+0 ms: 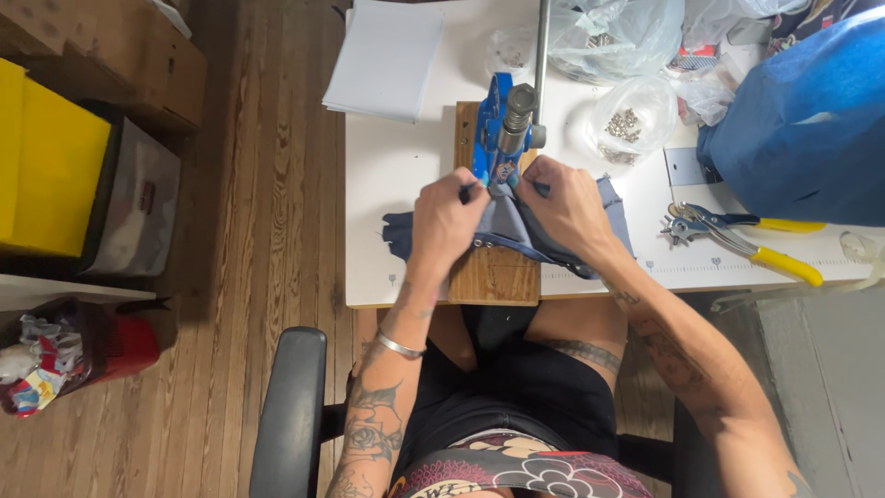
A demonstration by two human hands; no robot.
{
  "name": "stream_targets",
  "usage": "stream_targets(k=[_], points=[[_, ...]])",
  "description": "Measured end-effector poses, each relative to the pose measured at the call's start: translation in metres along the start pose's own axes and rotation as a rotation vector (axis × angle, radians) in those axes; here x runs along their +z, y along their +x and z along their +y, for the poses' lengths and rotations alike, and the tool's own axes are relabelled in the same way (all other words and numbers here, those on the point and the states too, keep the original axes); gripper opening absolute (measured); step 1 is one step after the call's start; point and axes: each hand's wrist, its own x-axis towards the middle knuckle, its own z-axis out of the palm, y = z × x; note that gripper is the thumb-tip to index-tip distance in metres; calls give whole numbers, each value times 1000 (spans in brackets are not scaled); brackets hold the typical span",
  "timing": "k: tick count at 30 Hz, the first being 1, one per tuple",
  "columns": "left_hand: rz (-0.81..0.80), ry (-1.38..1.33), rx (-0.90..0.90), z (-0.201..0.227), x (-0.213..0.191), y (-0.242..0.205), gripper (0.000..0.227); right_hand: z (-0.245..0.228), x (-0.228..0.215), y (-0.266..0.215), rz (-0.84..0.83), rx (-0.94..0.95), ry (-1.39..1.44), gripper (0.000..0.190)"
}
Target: Attaching metal eyelets to a denim fabric strip using a manual hand press tool
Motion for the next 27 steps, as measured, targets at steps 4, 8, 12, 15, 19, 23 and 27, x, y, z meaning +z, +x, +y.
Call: stream_targets(k=[4, 8, 12, 15, 19, 23, 27], points=[[263, 101, 213, 1, 5, -15, 12, 10, 10, -4, 76, -69, -88, 16], [383, 152, 379, 8, -2, -28, 17, 18, 21, -7, 145, -148, -131, 15], [480, 290, 502, -4, 0, -25, 19, 18, 26, -9, 193, -182, -147, 14], [389, 274, 543, -12, -3, -19, 34, 16, 24, -6, 274, -221, -201, 13], [215, -155, 451, 2, -15, -20, 30, 15, 24, -5, 324, -262, -190, 10], [167, -320, 487, -13, 6, -4, 32, 22, 27, -3, 323, -275, -183, 11], [164, -441, 493, -8, 13, 4, 19, 25, 25, -4, 325, -245, -156, 11]])
